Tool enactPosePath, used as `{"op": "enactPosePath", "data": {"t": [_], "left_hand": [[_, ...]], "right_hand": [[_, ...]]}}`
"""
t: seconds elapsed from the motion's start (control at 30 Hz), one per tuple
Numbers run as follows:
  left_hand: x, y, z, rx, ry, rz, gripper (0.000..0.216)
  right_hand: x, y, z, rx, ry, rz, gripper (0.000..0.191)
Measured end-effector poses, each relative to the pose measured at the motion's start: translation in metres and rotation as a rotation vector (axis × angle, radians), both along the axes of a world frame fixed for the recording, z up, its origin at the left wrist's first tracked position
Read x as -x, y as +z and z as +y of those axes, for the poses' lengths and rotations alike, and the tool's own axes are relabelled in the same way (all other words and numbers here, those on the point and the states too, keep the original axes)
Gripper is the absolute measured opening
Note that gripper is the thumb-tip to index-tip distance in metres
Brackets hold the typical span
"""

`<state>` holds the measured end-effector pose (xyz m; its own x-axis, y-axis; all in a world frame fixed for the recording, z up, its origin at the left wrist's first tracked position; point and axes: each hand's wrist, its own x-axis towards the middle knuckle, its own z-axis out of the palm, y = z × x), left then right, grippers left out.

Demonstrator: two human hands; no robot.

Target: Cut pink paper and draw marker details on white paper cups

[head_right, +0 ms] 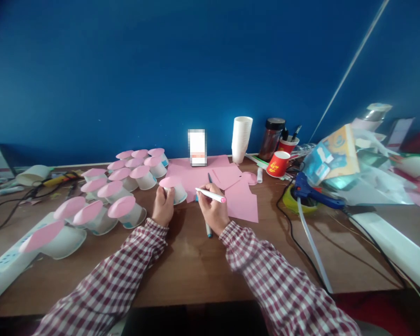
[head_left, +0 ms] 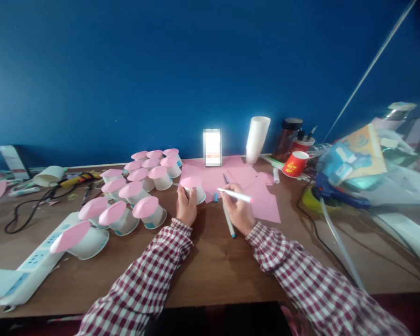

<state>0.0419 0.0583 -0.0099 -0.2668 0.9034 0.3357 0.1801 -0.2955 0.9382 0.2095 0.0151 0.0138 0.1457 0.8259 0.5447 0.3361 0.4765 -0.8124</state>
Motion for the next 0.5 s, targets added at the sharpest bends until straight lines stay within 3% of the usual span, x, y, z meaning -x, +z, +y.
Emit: {"op": "enactPosePath", "data": {"t": [0.27, 0.5], "left_hand": [[0.001, -0.01, 0.001, 0.005, 0.024, 0.093, 0.043], [0.013, -0.017, -0.006, 0.134, 0.076, 0.188, 0.059]], "right_hand": [[0.001, 0.001, -0.002, 0.014, 0.015, 0.012, 0.015], [0.001, 0.001, -0.002, 0.015, 0.023, 0.053, 0.015]]}}
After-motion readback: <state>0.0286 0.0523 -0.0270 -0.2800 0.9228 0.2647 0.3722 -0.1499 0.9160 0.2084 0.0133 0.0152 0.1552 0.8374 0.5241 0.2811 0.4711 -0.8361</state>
